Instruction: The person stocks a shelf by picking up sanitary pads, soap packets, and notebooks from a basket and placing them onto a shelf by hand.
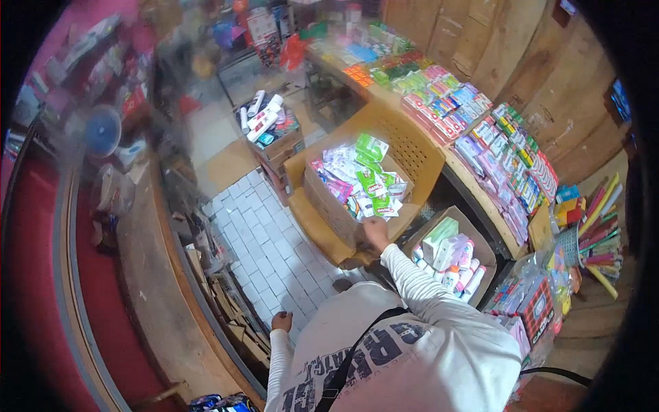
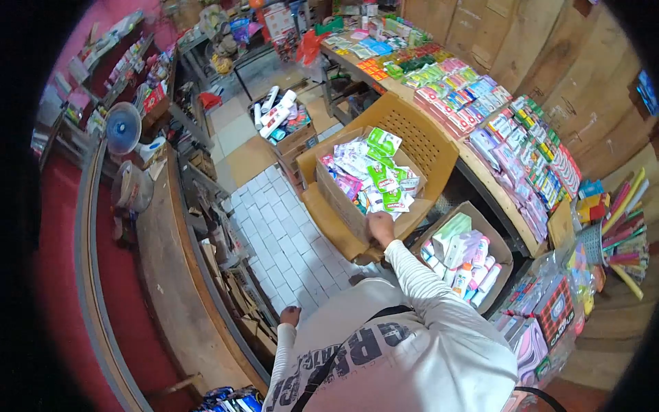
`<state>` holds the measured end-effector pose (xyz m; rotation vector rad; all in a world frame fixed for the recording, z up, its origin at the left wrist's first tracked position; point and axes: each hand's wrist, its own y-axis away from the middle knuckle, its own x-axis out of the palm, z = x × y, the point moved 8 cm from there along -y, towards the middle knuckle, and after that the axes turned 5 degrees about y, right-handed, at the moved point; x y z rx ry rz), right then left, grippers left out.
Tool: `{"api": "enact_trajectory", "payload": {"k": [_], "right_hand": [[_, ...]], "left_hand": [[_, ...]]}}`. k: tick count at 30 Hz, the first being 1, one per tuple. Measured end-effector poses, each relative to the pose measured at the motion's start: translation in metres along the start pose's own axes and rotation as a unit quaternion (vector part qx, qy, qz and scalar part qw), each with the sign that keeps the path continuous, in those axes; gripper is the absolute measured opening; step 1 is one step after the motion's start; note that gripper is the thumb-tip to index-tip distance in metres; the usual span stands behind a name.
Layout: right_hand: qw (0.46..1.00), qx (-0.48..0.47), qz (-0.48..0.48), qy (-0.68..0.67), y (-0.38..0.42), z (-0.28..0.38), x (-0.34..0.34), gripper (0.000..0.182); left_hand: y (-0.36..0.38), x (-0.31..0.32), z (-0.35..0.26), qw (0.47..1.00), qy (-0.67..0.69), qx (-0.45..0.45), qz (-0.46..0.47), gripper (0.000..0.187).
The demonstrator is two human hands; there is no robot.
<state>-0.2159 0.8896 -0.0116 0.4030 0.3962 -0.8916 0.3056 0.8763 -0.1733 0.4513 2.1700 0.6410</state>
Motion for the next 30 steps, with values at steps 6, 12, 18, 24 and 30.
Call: {"api": "enact_trajectory", "payload": {"k": [6, 12, 18, 24, 30], "right_hand": [[0.905, 0.341, 0.034, -0.252, -0.047, -0.123, -0.001, 0.043], [0.891, 0.372, -0.024, -0.260, -0.061, -0.140, -0.016, 0.042], [0.977, 0.164, -0.109, -0.085, -0.104, -0.142, -0.035, 0.025], [0.988, -0.109, -0.021, 0.110, -0.094, 0.021, -0.088, 0.028], [0.949, -0.110, 0.294, 0.014, -0.068, 0.102, -0.063, 0.036]], "left_hand": [[-0.017, -0.031, -0.104, 0.981, 0.122, 0.142, 0.046, 0.039], [-0.001, -0.029, -0.188, 0.961, 0.169, 0.189, 0.110, 0.038], [0.011, -0.017, -0.284, 0.943, 0.197, 0.219, 0.158, 0.039], [0.029, -0.028, -0.410, 0.940, 0.047, 0.309, 0.135, 0.046], [0.056, -0.035, -0.527, 0.853, 0.064, 0.518, 0.016, 0.059]]}}
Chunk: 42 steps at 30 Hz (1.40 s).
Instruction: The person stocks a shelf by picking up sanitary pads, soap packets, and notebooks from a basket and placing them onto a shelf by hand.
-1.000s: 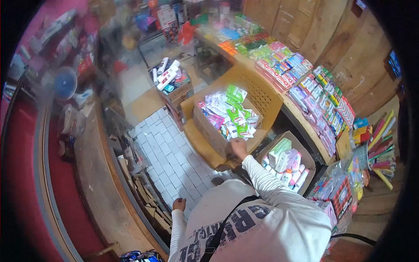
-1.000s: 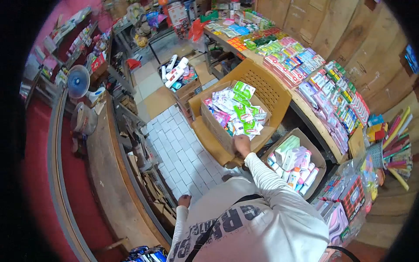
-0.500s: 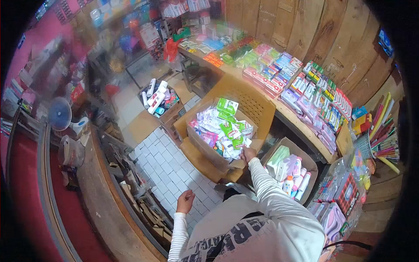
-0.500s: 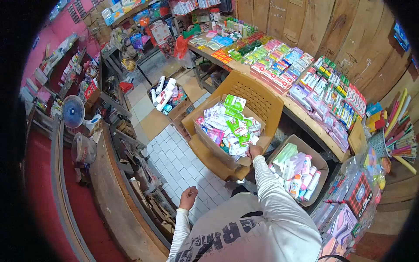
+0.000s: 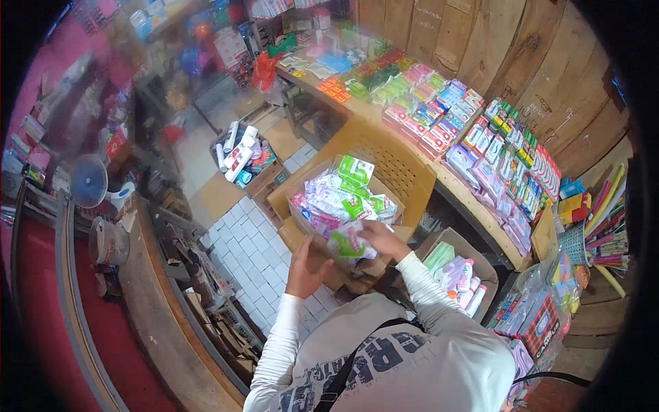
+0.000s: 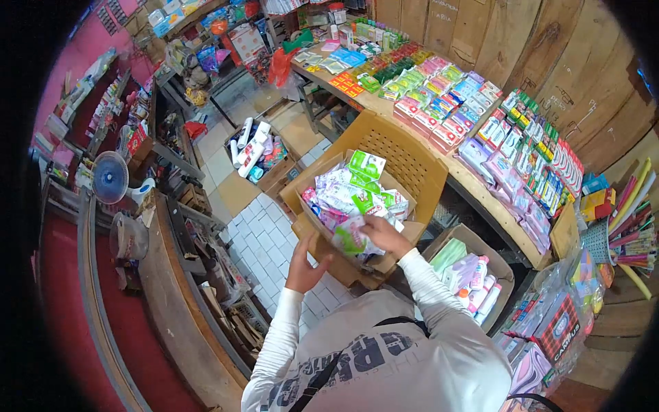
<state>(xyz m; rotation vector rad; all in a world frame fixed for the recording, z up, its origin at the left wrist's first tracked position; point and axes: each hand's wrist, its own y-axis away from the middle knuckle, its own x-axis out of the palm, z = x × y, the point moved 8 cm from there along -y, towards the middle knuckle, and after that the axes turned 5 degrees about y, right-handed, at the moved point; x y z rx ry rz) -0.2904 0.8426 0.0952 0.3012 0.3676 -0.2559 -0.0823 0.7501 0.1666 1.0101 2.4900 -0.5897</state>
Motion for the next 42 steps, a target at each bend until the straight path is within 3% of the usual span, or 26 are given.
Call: {"api": "enact_trajectory", "payload": {"k": [1, 4, 7, 10, 12, 13, 14, 15, 16, 17, 18, 20, 22, 26, 28, 29, 30, 32, 34, 37, 38, 41, 42], "right_hand": [[0.999, -0.027, 0.025, -0.005, -0.006, 0.006, 0.010, 0.037], [0.993, -0.079, 0.080, -0.041, -0.017, 0.008, 0.043, 0.041], [0.990, -0.083, 0.073, -0.083, -0.033, -0.008, 0.058, 0.043], [0.929, 0.116, 0.101, -0.338, -0.040, -0.053, 0.060, 0.030], [0.892, 0.232, -0.072, -0.382, -0.060, -0.141, 0.055, 0.030], [0.903, 0.207, -0.102, -0.362, -0.068, -0.175, 0.050, 0.032], [0.851, 0.283, -0.180, -0.404, -0.072, -0.197, 0.045, 0.030], [0.958, 0.174, -0.123, -0.190, -0.080, -0.195, 0.033, 0.029], [0.990, 0.056, -0.121, 0.039, -0.082, -0.189, 0.023, 0.028], [0.931, 0.209, -0.167, -0.250, -0.097, -0.223, 0.026, 0.031], [0.767, 0.344, -0.193, -0.506, -0.104, -0.254, 0.049, 0.035], [0.801, 0.330, -0.180, -0.467, -0.117, -0.260, 0.050, 0.040], [0.776, 0.404, -0.224, -0.430, -0.121, -0.269, 0.055, 0.030], [0.806, 0.269, -0.267, -0.454, -0.144, -0.265, 0.042, 0.020], [0.851, 0.226, -0.270, -0.389, -0.160, -0.274, 0.031, 0.021], [0.912, 0.155, -0.312, -0.216, -0.160, -0.249, 0.012, 0.024], [0.936, 0.066, -0.344, -0.040, -0.156, -0.209, -0.005, 0.027], [0.919, 0.106, -0.369, 0.088, -0.154, -0.173, -0.012, 0.039], [0.923, 0.013, -0.381, 0.052, -0.162, -0.128, -0.007, 0.048], [0.939, -0.041, -0.321, 0.117, -0.164, -0.048, 0.021, 0.044], [0.958, -0.081, -0.274, 0.007, -0.172, -0.035, 0.039, 0.043], [0.979, -0.163, -0.117, 0.020, -0.182, 0.015, 0.109, 0.037], [0.979, -0.191, -0.070, 0.031, -0.150, 0.071, 0.139, 0.034]], "left_hand": [[-0.007, 0.001, -0.007, 1.000, -0.020, 0.013, -0.010, 0.061], [-0.006, 0.032, 0.036, 0.975, 0.187, -0.104, 0.054, 0.056], [0.019, 0.058, 0.082, 0.899, 0.253, -0.290, 0.212, 0.045], [0.033, 0.036, 0.078, 0.929, 0.225, -0.270, 0.118, 0.032], [0.056, 0.029, 0.110, 0.926, 0.251, -0.274, 0.063, 0.024], [0.063, 0.020, 0.109, 0.921, 0.260, -0.286, 0.042, 0.023], [0.070, 0.010, 0.110, 0.916, 0.269, -0.298, 0.020, 0.021], [0.079, 0.000, 0.112, 0.913, 0.268, -0.308, -0.004, 0.018], [0.088, -0.009, 0.116, 0.907, 0.275, -0.317, -0.034, 0.019], [0.098, -0.017, 0.120, 0.901, 0.282, -0.324, -0.066, 0.019], [0.106, -0.026, 0.123, 0.893, 0.289, -0.331, -0.099, 0.019], [0.123, -0.040, 0.123, 0.870, 0.322, -0.334, -0.168, 0.018], [0.140, -0.056, 0.118, 0.845, 0.345, -0.334, -0.237, 0.017], [0.191, -0.076, 0.132, 0.804, 0.364, -0.318, -0.347, 0.019], [0.216, -0.084, 0.131, 0.780, 0.373, -0.307, -0.396, 0.019], [0.227, -0.089, 0.128, 0.768, 0.378, -0.298, -0.422, 0.019], [0.237, -0.093, 0.125, 0.755, 0.382, -0.288, -0.448, 0.019], [0.263, -0.100, 0.121, 0.751, 0.334, -0.300, -0.484, 0.019], [0.294, -0.102, 0.131, 0.765, 0.270, -0.298, -0.504, 0.020], [0.326, -0.112, 0.120, 0.751, 0.255, -0.287, -0.538, 0.020], [0.338, -0.116, 0.119, 0.750, 0.242, -0.283, -0.547, 0.020], [0.372, -0.137, 0.090, 0.744, 0.206, -0.287, -0.568, 0.020], [0.384, -0.143, 0.082, 0.744, 0.187, -0.285, -0.575, 0.020]]}}
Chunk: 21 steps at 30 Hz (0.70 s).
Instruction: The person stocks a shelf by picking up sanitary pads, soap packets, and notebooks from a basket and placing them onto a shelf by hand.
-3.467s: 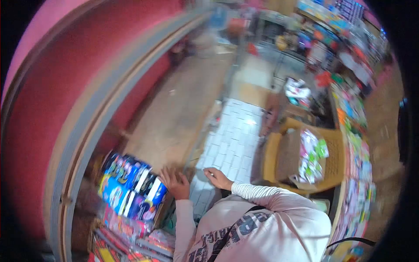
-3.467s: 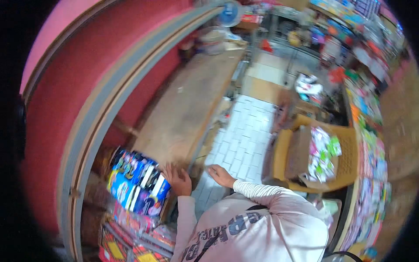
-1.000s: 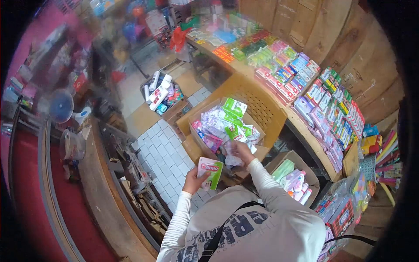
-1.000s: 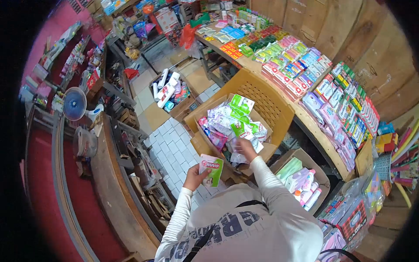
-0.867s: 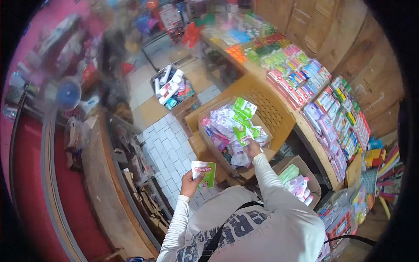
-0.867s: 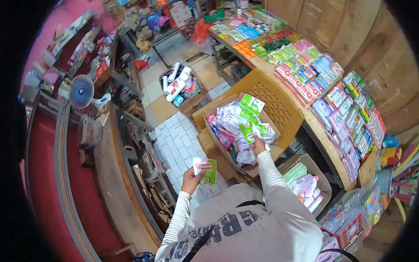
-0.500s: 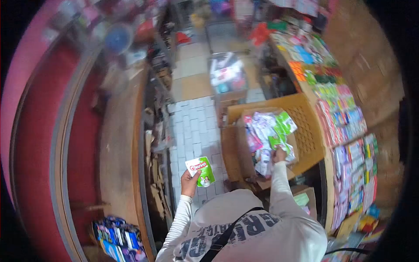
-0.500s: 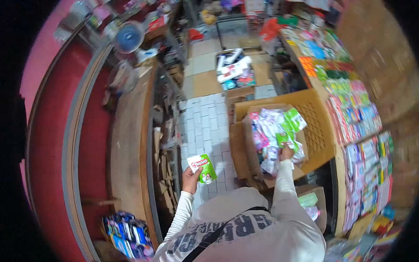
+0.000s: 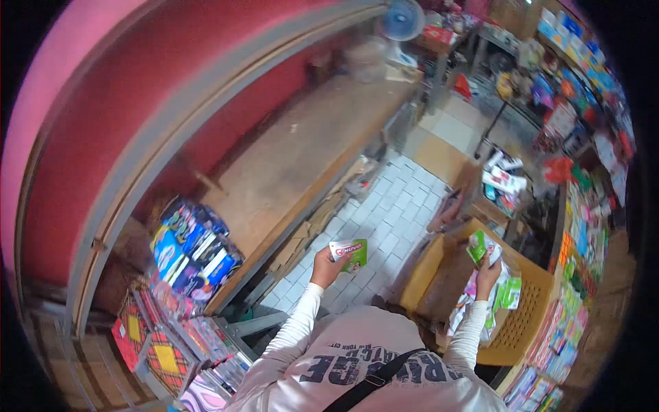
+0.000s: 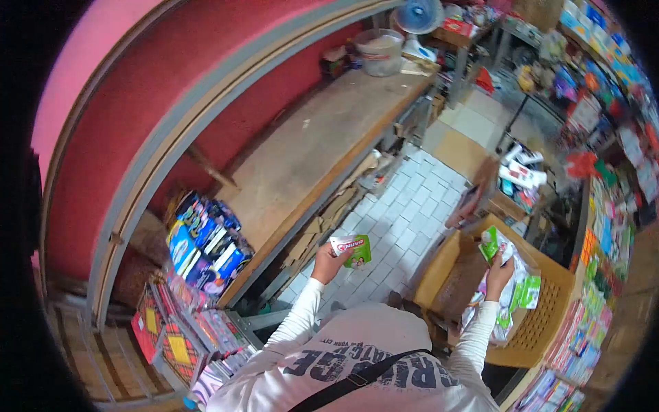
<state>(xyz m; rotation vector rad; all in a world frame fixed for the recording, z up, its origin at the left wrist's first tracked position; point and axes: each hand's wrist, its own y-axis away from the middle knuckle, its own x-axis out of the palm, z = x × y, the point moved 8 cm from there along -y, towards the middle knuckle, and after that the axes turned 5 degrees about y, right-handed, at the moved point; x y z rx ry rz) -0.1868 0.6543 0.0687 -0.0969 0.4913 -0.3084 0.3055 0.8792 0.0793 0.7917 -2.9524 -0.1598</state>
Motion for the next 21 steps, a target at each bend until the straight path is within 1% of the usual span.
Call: {"api": "enact_trajectory", "payload": {"k": [1, 2, 4, 6, 8, 9, 10, 12, 13, 14, 15, 16, 17, 20, 21], "right_hand": [[0.999, -0.030, 0.045, 0.001, 0.010, 0.045, 0.020, 0.032], [0.982, -0.134, 0.084, 0.101, 0.008, 0.052, 0.048, 0.028], [0.962, -0.166, 0.201, 0.085, 0.049, 0.148, 0.101, 0.025], [0.922, -0.242, 0.300, 0.026, 0.078, 0.179, 0.173, 0.024], [0.874, -0.317, 0.367, 0.034, 0.133, 0.260, 0.218, 0.023], [0.850, -0.318, 0.420, 0.031, 0.160, 0.294, 0.240, 0.022], [0.823, -0.317, 0.470, 0.029, 0.186, 0.321, 0.262, 0.022], [0.785, -0.356, 0.504, -0.050, 0.226, 0.346, 0.314, 0.022], [0.768, -0.387, 0.508, -0.050, 0.247, 0.366, 0.330, 0.022], [0.749, -0.418, 0.511, -0.051, 0.267, 0.386, 0.345, 0.022], [0.738, -0.424, 0.522, -0.055, 0.285, 0.399, 0.362, 0.023], [0.727, -0.430, 0.532, -0.060, 0.302, 0.410, 0.378, 0.023], [0.714, -0.437, 0.543, -0.065, 0.319, 0.420, 0.394, 0.023], [0.667, -0.442, 0.599, -0.026, 0.364, 0.437, 0.443, 0.024], [0.658, -0.464, 0.593, -0.024, 0.376, 0.444, 0.449, 0.023]], "left_hand": [[0.002, -0.015, -0.001, 0.999, 0.040, 0.025, -0.006, 0.022], [0.007, -0.032, -0.004, 0.998, 0.045, 0.030, -0.014, 0.023], [0.017, -0.069, -0.009, 0.997, 0.057, 0.040, -0.028, 0.026], [0.029, -0.113, -0.007, 0.995, 0.049, 0.047, -0.071, 0.026], [0.048, -0.157, -0.002, 0.992, 0.038, 0.047, -0.112, 0.025], [0.058, -0.175, -0.006, 0.989, 0.034, 0.041, -0.139, 0.024], [0.068, -0.196, -0.005, 0.983, 0.031, 0.058, -0.169, 0.024], [0.090, -0.232, -0.001, 0.969, 0.025, 0.092, -0.229, 0.024], [0.105, -0.245, -0.003, 0.962, 0.069, 0.080, -0.251, 0.025], [0.118, -0.260, 0.001, 0.957, 0.055, 0.085, -0.273, 0.026], [0.131, -0.275, 0.006, 0.950, 0.039, 0.089, -0.296, 0.026], [0.141, -0.285, -0.001, 0.943, 0.024, 0.094, -0.318, 0.026], [0.156, -0.291, -0.003, 0.933, 0.061, 0.089, -0.342, 0.024], [0.182, -0.315, 0.007, 0.918, 0.050, 0.089, -0.382, 0.021], [0.187, -0.320, 0.005, 0.908, 0.039, 0.114, -0.402, 0.020]]}}
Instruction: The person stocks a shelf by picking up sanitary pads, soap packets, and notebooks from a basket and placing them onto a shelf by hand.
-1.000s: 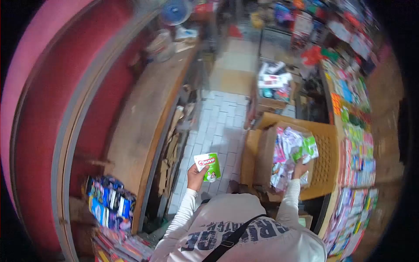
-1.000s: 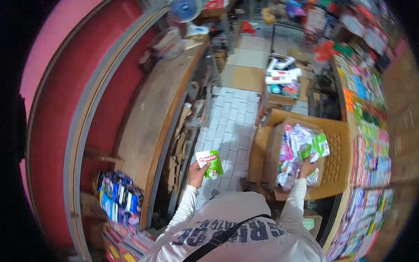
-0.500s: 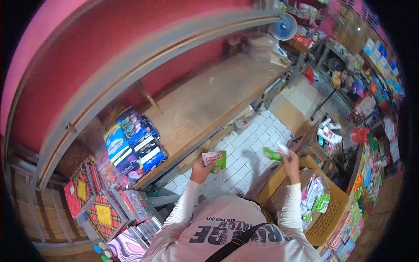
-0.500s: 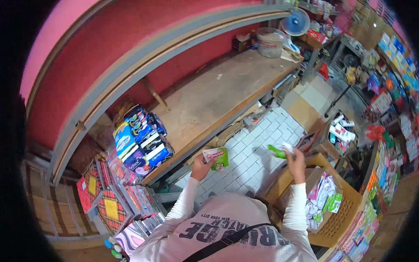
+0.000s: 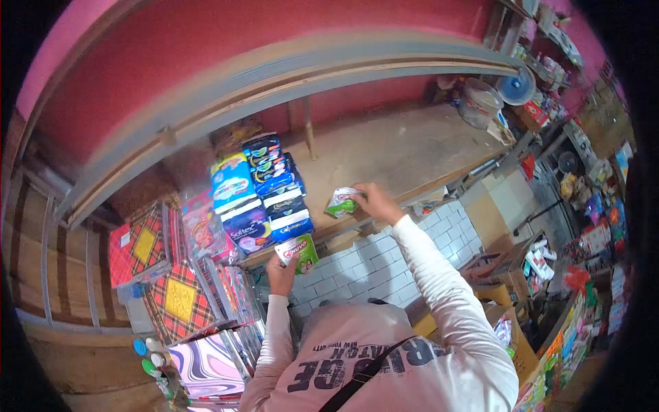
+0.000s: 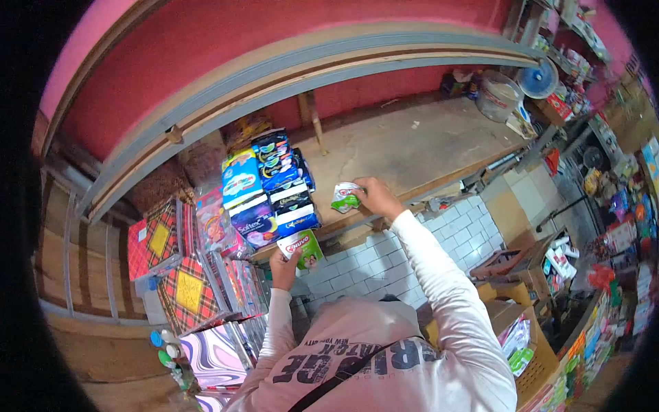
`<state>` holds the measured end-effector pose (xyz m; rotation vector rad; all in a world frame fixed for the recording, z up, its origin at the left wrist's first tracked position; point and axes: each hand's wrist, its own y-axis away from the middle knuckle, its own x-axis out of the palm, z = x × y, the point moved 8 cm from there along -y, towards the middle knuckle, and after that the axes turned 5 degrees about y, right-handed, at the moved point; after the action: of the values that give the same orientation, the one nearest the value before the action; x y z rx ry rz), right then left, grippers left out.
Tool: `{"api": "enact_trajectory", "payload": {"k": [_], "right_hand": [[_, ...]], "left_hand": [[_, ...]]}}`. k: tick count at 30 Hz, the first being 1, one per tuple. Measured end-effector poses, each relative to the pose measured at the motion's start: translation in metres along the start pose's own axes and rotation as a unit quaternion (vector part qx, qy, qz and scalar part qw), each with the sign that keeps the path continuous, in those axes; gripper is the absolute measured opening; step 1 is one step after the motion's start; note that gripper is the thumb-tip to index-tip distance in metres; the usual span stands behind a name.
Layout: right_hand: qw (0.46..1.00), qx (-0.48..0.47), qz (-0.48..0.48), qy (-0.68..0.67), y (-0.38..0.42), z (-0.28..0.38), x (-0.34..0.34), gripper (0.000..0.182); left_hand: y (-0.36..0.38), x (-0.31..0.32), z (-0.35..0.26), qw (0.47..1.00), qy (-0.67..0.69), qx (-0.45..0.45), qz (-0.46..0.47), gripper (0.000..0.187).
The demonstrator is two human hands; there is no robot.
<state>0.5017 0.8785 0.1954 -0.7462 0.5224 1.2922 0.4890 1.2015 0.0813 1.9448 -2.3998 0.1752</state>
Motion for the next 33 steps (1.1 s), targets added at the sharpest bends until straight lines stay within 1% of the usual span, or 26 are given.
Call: {"api": "enact_trajectory", "payload": {"k": [3, 4, 6, 9, 10, 12, 13, 15, 17, 19, 21, 24, 27, 30, 33], "right_hand": [[0.998, -0.032, 0.045, -0.001, -0.030, 0.001, 0.034, 0.022], [0.998, -0.034, 0.059, 0.013, -0.035, 0.004, 0.041, 0.022], [0.995, -0.038, 0.081, 0.043, -0.042, 0.010, 0.051, 0.021], [0.989, -0.063, 0.131, 0.036, -0.051, 0.007, 0.074, 0.021], [0.987, -0.056, 0.143, 0.040, -0.051, 0.005, 0.079, 0.022], [0.984, -0.039, 0.168, 0.045, -0.049, 0.002, 0.088, 0.022], [0.981, -0.052, 0.179, 0.056, -0.048, -0.002, 0.095, 0.022], [0.973, -0.080, 0.200, 0.080, -0.050, -0.010, 0.111, 0.022], [0.975, -0.071, 0.199, 0.062, -0.049, -0.018, 0.120, 0.022], [0.976, -0.064, 0.202, 0.041, -0.047, -0.019, 0.120, 0.023], [0.977, -0.058, 0.206, 0.018, -0.046, -0.020, 0.117, 0.024], [0.974, -0.084, 0.205, 0.038, -0.044, -0.013, 0.109, 0.028], [0.971, -0.098, 0.204, 0.072, -0.042, -0.007, 0.090, 0.040], [0.980, -0.094, 0.173, -0.004, -0.047, -0.015, 0.077, 0.051], [0.974, -0.094, 0.162, -0.130, -0.053, -0.010, 0.059, 0.049]], "left_hand": [[0.005, -0.008, -0.015, 0.999, 0.016, -0.010, -0.050, 0.018], [0.005, -0.014, -0.006, 0.997, 0.032, 0.002, -0.074, 0.018], [0.009, -0.015, -0.005, 0.995, 0.028, 0.009, -0.091, 0.017], [0.014, -0.012, -0.015, 0.993, 0.006, 0.018, -0.117, 0.016], [0.018, -0.010, -0.017, 0.992, -0.004, 0.018, -0.126, 0.015], [0.025, -0.008, -0.015, 0.990, 0.014, -0.002, -0.141, 0.018], [0.028, -0.008, -0.013, 0.988, 0.024, -0.012, -0.149, 0.019], [0.034, -0.007, -0.011, 0.986, 0.025, -0.001, -0.163, 0.018], [0.040, -0.009, -0.007, 0.985, 0.016, 0.001, -0.175, 0.017], [0.044, -0.010, -0.008, 0.983, -0.006, -0.007, -0.182, 0.017], [0.046, -0.006, -0.013, 0.983, 0.003, -0.010, -0.182, 0.017], [0.043, 0.000, -0.017, 0.984, 0.005, -0.006, -0.181, 0.018], [0.037, 0.005, -0.024, 0.985, -0.011, -0.002, -0.171, 0.018], [0.025, 0.017, -0.041, 0.988, -0.045, 0.004, -0.150, 0.019], [0.004, 0.036, -0.057, 0.992, -0.059, 0.018, -0.109, 0.020]]}}
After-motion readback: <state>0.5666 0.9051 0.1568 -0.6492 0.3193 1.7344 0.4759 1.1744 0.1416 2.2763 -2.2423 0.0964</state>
